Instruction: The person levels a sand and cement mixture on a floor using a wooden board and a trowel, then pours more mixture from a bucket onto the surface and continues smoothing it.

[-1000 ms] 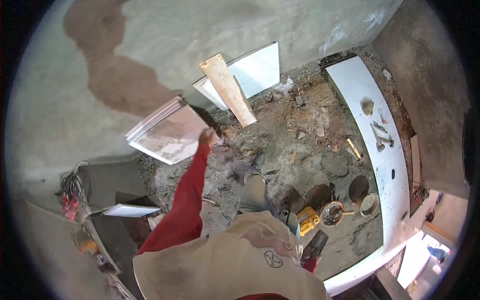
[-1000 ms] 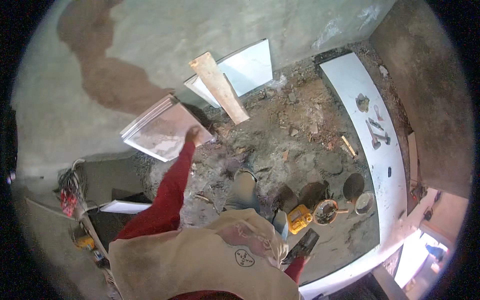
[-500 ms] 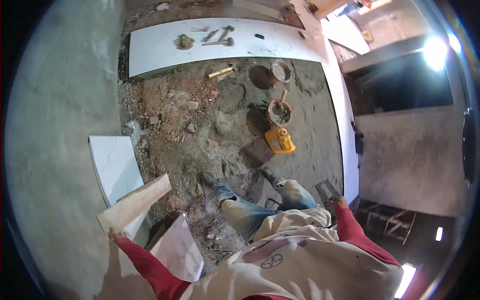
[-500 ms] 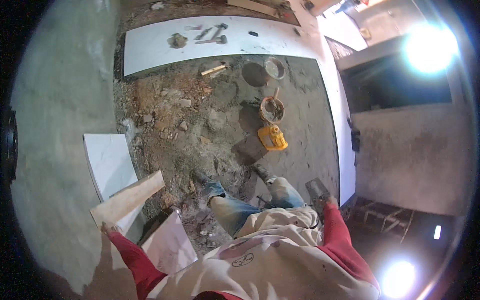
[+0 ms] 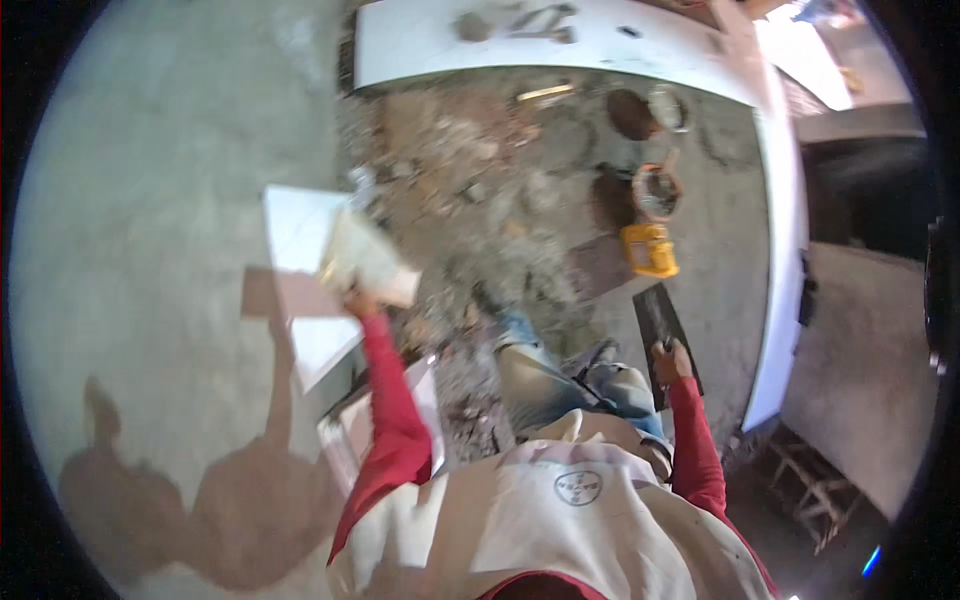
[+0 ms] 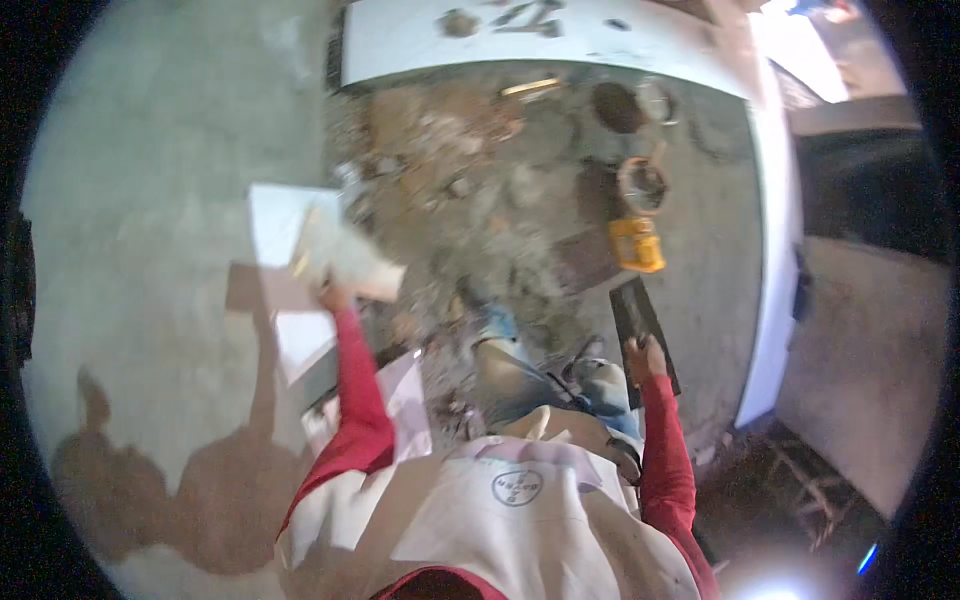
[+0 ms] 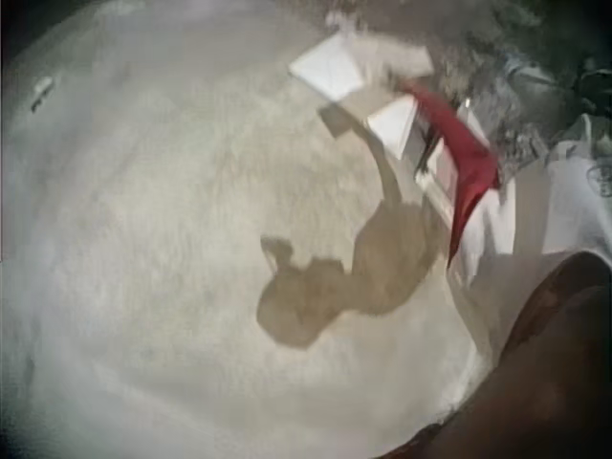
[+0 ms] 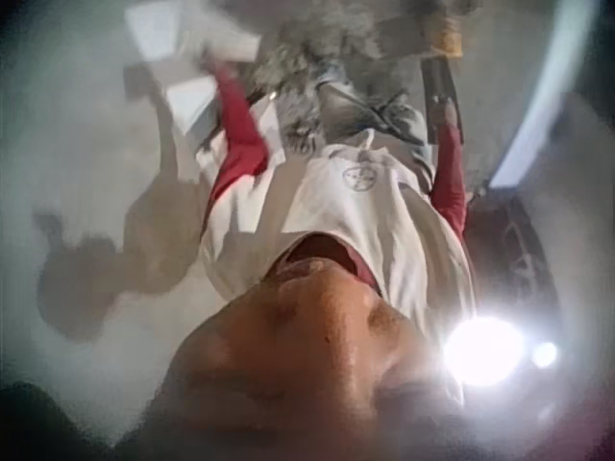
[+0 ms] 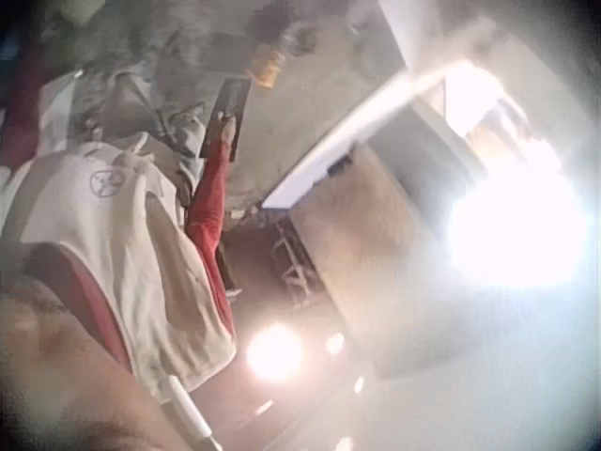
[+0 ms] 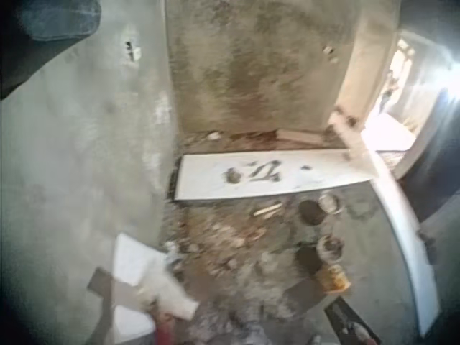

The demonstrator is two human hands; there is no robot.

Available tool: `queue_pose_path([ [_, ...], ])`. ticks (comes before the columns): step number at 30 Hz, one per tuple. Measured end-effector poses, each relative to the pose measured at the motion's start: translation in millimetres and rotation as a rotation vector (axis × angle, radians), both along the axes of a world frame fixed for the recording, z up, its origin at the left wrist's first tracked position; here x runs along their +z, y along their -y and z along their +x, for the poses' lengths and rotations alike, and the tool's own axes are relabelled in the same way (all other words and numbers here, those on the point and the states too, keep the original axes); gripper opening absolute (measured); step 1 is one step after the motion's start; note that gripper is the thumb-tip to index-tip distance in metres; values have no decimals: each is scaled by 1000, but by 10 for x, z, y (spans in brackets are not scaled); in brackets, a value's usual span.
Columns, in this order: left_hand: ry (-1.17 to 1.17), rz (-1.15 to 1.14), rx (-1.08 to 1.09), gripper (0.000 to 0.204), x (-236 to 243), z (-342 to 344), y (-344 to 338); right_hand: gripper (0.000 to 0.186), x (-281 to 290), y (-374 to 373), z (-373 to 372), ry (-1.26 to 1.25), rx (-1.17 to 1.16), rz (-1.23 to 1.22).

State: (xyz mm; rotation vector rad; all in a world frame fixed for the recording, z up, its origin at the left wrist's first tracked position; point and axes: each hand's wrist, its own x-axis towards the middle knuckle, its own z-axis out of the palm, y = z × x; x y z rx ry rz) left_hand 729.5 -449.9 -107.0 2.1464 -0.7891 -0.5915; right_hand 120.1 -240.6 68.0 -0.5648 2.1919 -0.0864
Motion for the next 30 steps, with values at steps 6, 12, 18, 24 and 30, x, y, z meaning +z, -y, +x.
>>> queue_pose_path([
  [6,-186,-456,-317,45,2226,-1354,74,33,816,897,1080,271,260,-649],
  [12,-181,-734,-490,36,3560,-2693,-605,30,1777,584,839,170,274,-1051],
  [18,-358,-977,-892,39,4055,-4614,-1194,29,2265,-606,-308,12,113,-1179],
  [24,-641,-993,-1088,49,4094,-6331,-1821,30,2384,-1737,-1352,-199,-78,-1100],
  [30,-968,-935,-1171,56,4480,-7493,-2247,37,1891,-2583,-1852,-349,-259,-757],
])
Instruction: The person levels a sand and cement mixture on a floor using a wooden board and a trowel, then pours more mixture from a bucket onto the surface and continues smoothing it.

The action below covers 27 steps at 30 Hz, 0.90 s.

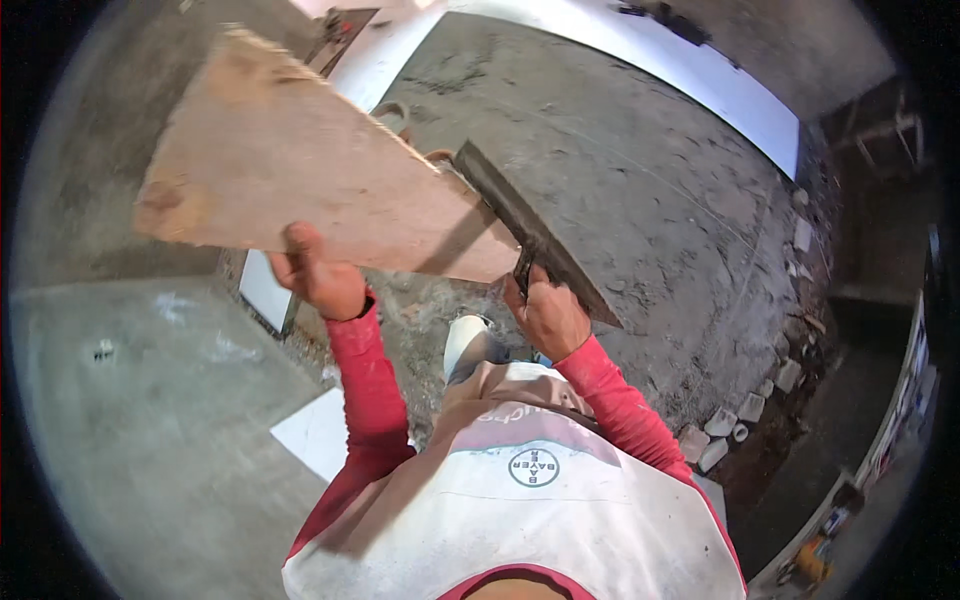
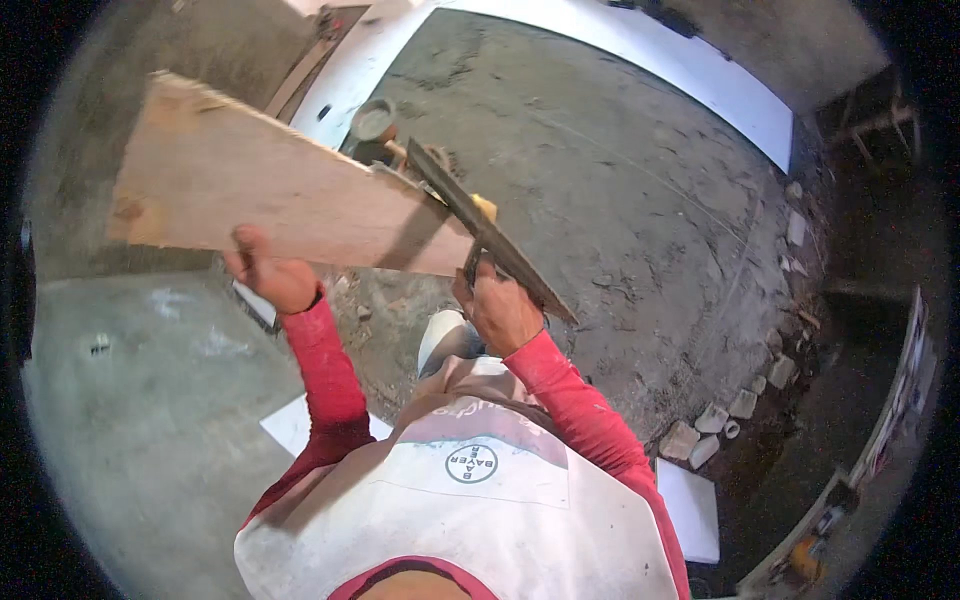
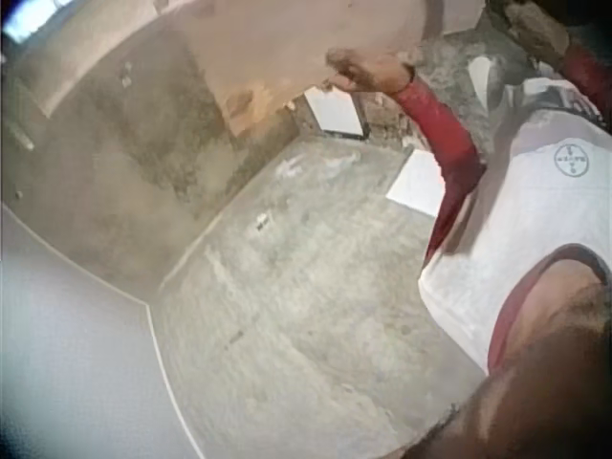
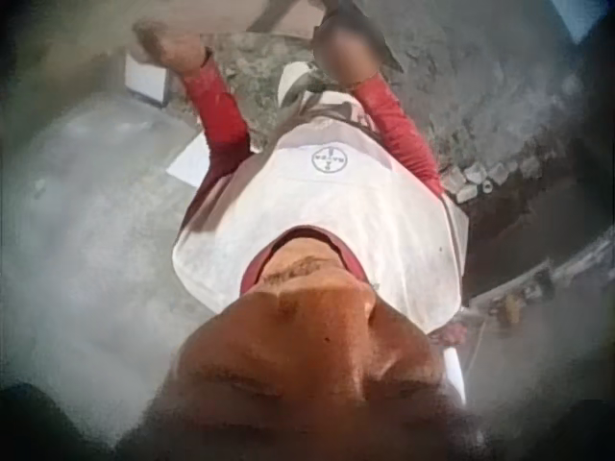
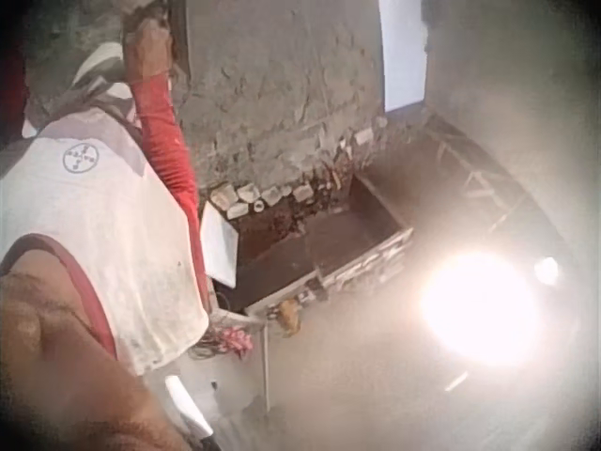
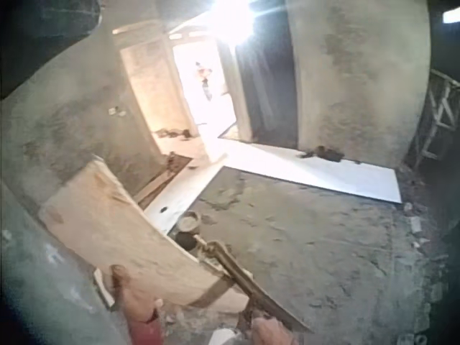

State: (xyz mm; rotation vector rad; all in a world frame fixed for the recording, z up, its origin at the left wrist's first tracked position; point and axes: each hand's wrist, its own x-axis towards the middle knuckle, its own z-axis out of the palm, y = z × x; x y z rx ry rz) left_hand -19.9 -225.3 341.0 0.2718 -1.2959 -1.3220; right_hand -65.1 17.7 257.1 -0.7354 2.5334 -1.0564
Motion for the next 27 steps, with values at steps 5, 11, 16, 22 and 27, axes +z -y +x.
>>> queue_pose_path([
  [5,-67,-71,-126,62,646,-533,300,37,-830,-184,-307,89,-118,64],
  [11,-48,38,-87,62,1190,-1082,1315,43,-2381,-317,-758,255,-203,414],
  [16,-100,-55,60,56,1620,-1364,2634,48,-3391,-1276,-448,544,-780,647],
  [22,173,-240,253,53,507,-2334,2723,44,-3231,-2077,70,884,-1166,577],
  [27,456,416,-24,44,-1258,-3763,1864,34,-3088,-1952,-287,908,-980,684],
])
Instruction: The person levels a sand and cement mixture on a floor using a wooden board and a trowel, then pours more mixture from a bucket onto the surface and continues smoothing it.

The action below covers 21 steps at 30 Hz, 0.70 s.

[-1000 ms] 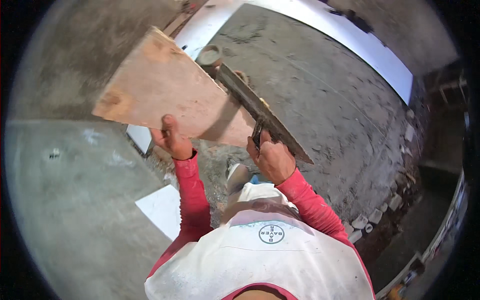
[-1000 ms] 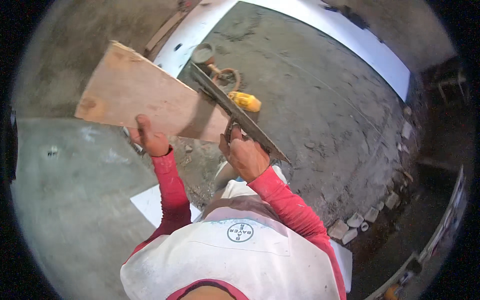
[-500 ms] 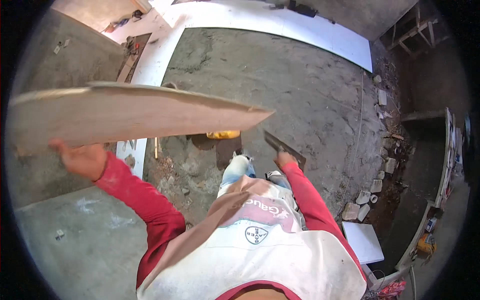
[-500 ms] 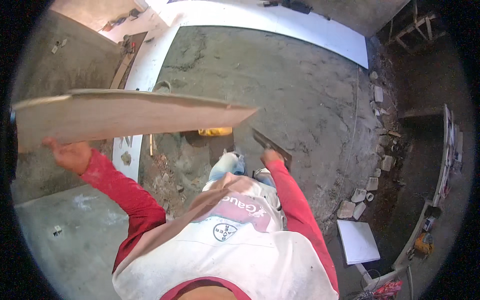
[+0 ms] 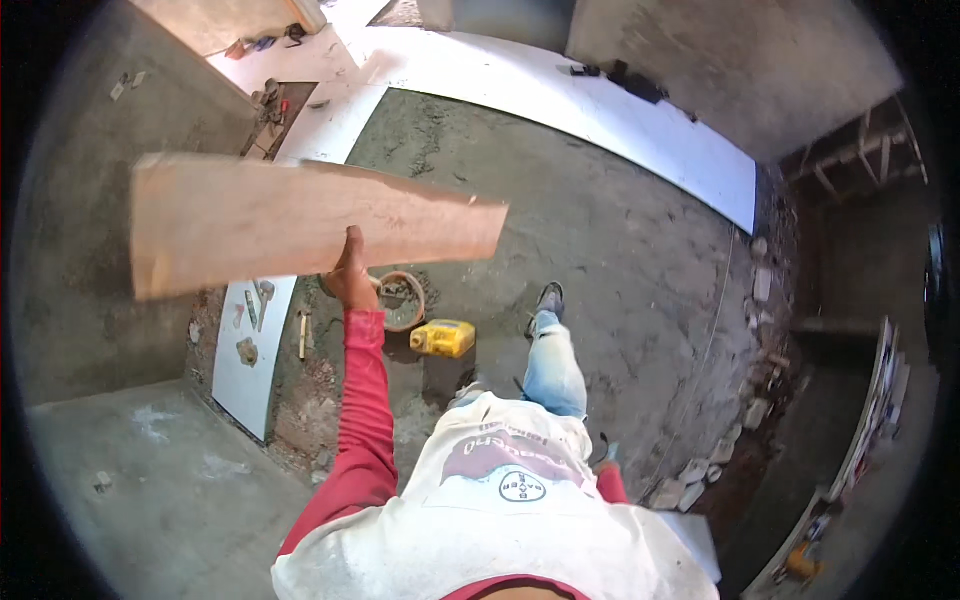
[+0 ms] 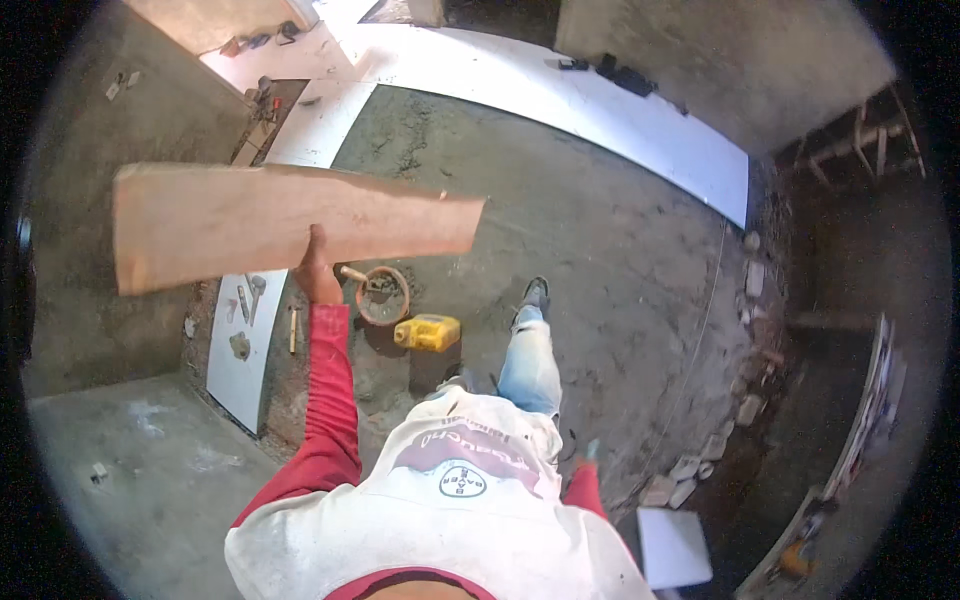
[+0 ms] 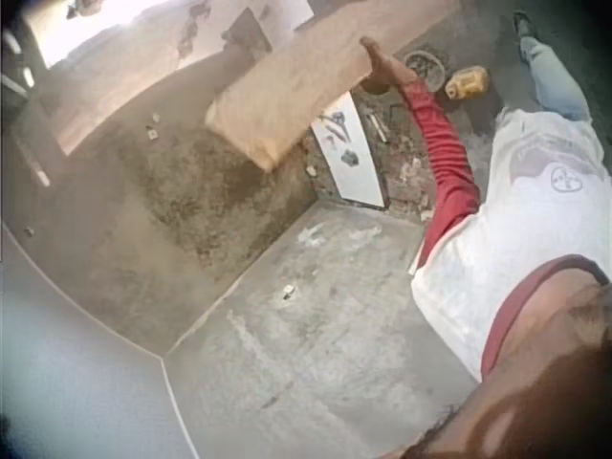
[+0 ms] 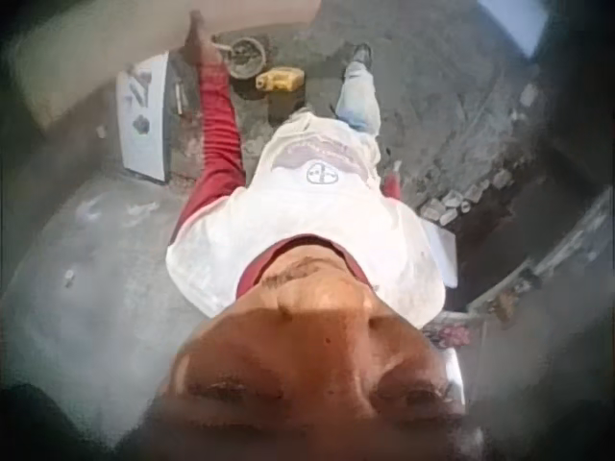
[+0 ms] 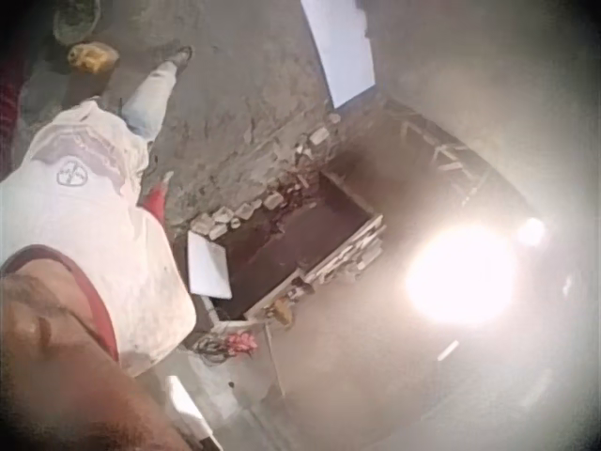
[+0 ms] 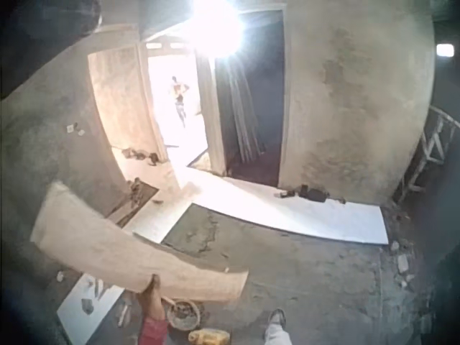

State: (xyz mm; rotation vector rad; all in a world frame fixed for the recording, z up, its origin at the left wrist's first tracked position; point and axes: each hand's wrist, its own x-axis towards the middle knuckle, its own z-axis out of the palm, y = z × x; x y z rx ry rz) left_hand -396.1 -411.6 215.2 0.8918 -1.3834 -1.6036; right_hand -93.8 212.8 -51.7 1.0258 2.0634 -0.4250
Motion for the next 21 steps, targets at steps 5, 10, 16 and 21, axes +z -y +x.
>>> queue_pose_path([
  [5,160,-171,242,50,309,-835,318,26,-201,-30,-1267,-33,95,-44],
  [10,467,-236,-144,53,-61,-939,594,18,-306,-9,-3266,-185,-67,-115],
  [16,793,-521,-287,39,-1509,-787,-83,20,-216,32,-5655,-215,-256,-390],
  [21,1253,-381,-352,36,-1677,-1030,-438,22,-190,468,-6954,-465,256,-205],
])
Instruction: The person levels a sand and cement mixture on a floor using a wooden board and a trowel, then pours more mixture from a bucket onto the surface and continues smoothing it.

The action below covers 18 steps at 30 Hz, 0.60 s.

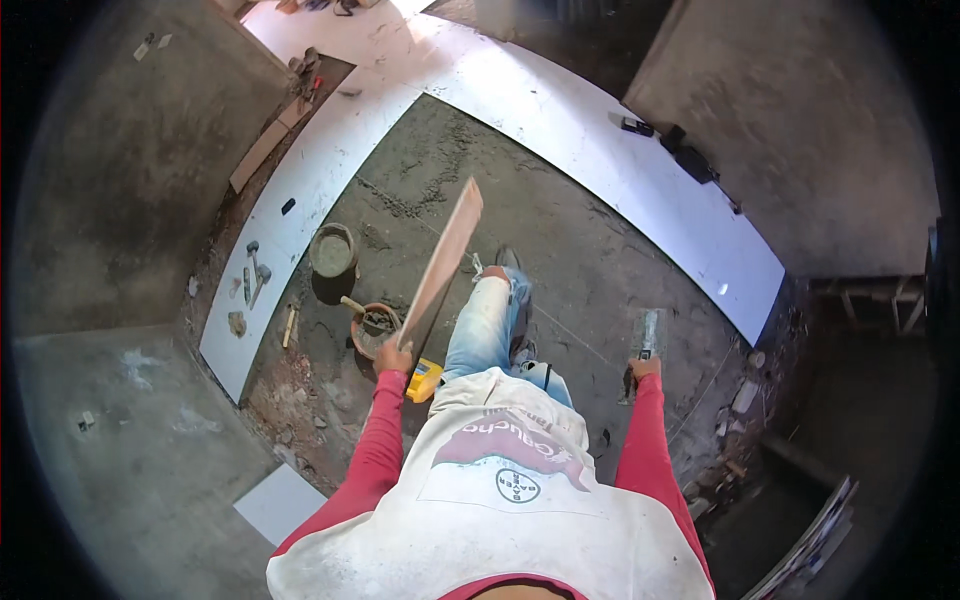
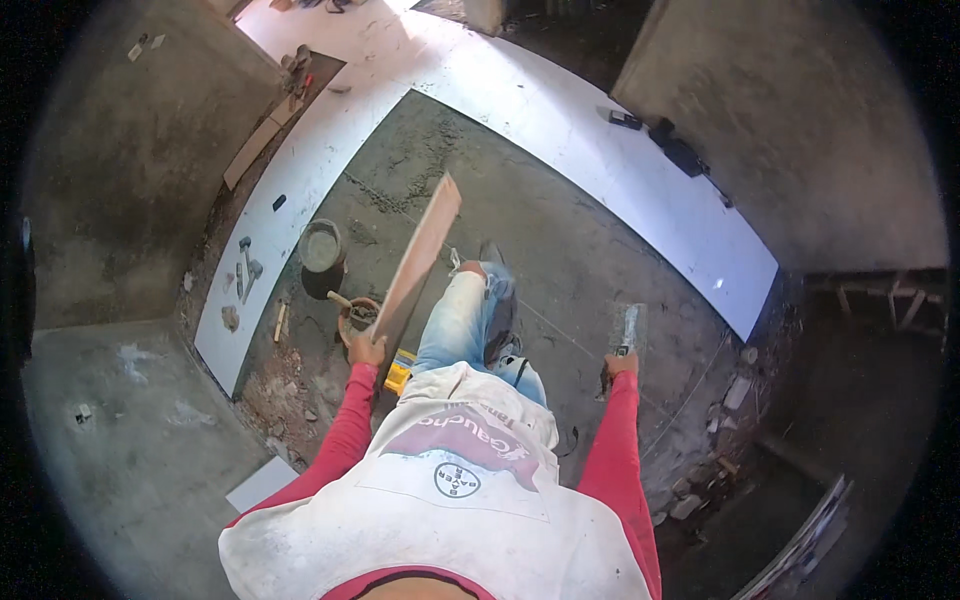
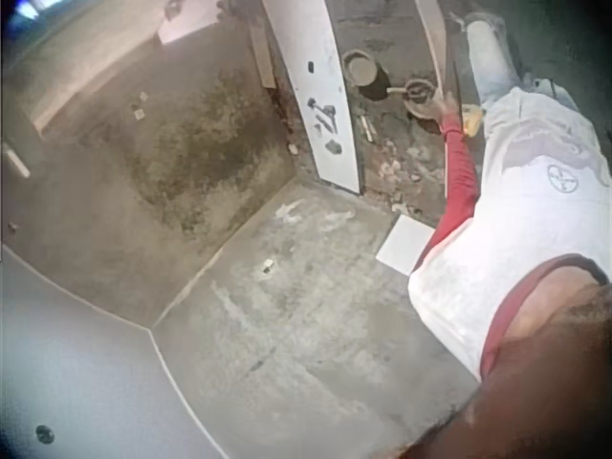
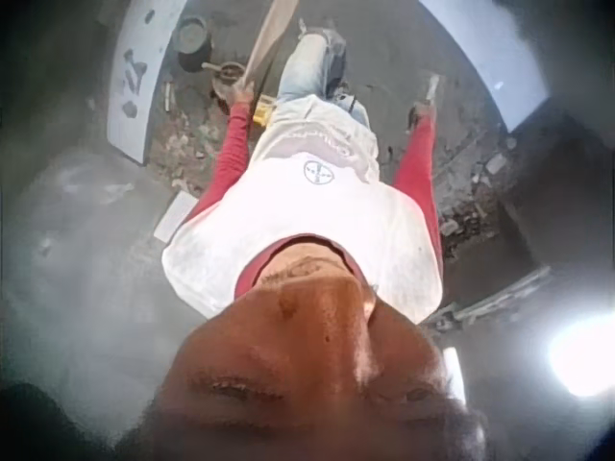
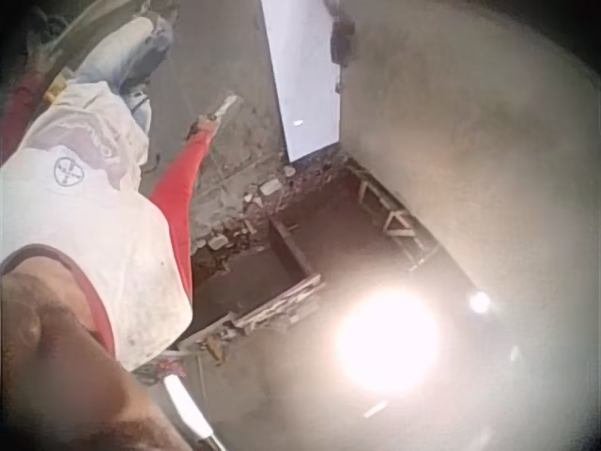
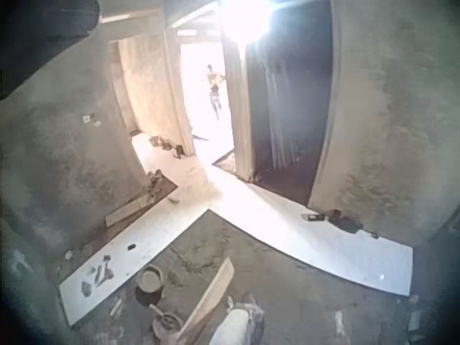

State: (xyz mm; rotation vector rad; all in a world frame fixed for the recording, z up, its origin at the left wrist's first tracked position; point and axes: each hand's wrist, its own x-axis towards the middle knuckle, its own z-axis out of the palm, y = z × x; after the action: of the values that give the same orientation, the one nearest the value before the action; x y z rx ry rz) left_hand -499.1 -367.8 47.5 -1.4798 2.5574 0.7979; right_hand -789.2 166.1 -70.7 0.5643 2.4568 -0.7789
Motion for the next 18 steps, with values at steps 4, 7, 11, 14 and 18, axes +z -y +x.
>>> queue_pose_path([
  [4,205,155,147,43,-274,-113,-57,44,84,531,-478,-21,211,69],
  [7,242,204,227,40,-626,-297,120,63,149,997,-833,19,264,177],
  [11,243,193,268,39,-869,-956,629,70,280,1572,-1384,97,343,243],
  [14,222,236,321,37,-765,-1501,1102,69,384,1996,-1847,146,311,298],
  [18,82,103,287,34,-728,-2416,2000,62,332,2819,-2882,120,396,389],
])
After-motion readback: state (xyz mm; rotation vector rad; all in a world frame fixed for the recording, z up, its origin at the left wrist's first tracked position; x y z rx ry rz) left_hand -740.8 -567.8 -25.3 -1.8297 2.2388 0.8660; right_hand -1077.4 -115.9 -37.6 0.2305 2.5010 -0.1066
